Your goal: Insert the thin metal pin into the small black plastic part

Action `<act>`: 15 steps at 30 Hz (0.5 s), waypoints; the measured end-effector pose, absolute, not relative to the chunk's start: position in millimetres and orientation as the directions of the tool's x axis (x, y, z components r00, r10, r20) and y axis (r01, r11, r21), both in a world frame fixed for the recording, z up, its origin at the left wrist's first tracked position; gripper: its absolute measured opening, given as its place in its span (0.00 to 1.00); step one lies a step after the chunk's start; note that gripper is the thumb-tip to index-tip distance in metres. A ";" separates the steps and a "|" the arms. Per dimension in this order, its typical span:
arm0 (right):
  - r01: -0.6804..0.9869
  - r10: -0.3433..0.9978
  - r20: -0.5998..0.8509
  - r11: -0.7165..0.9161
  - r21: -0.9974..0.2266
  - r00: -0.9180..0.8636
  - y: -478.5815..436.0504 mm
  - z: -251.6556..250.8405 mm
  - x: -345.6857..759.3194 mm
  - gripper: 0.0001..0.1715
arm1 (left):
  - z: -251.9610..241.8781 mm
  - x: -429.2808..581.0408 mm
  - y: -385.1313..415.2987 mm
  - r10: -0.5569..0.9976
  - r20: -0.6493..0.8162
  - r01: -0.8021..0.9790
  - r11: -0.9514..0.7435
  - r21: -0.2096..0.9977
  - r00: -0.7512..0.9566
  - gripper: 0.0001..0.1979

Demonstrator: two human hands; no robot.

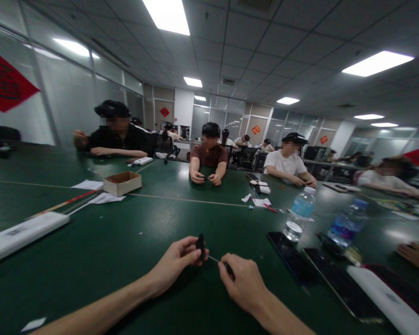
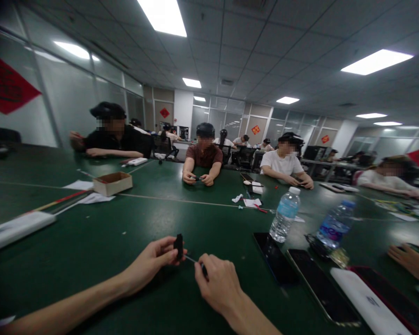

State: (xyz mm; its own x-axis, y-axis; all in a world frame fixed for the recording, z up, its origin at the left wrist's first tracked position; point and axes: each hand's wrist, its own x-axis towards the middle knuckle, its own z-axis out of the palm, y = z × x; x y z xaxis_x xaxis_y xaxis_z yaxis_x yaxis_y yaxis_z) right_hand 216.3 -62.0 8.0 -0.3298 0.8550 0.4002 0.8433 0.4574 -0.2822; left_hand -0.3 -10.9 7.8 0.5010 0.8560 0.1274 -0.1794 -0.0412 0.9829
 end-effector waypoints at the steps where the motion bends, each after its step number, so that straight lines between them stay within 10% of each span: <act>1: 0.841 0.855 0.400 0.459 -0.286 -0.331 -62.1 8.2 216.2 0.13 | 8.3 -0.4 -11.0 0.856 0.125 -0.178 -0.040 0.983 0.501 0.18; 15: 0.833 0.842 0.435 0.468 -0.294 -0.320 -60.2 5.3 216.6 0.13 | 13.2 -0.5 -12.7 0.870 0.124 -0.133 -0.068 0.989 0.478 0.16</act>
State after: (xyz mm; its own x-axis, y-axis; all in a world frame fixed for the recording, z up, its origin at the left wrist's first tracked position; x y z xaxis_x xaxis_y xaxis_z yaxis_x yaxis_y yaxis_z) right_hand 216.6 -60.2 5.3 -0.3197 0.8417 0.4351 0.8332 0.4684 -0.2939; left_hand -0.5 -12.7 13.2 0.4779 0.8696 0.1239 -0.1328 -0.0679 0.9888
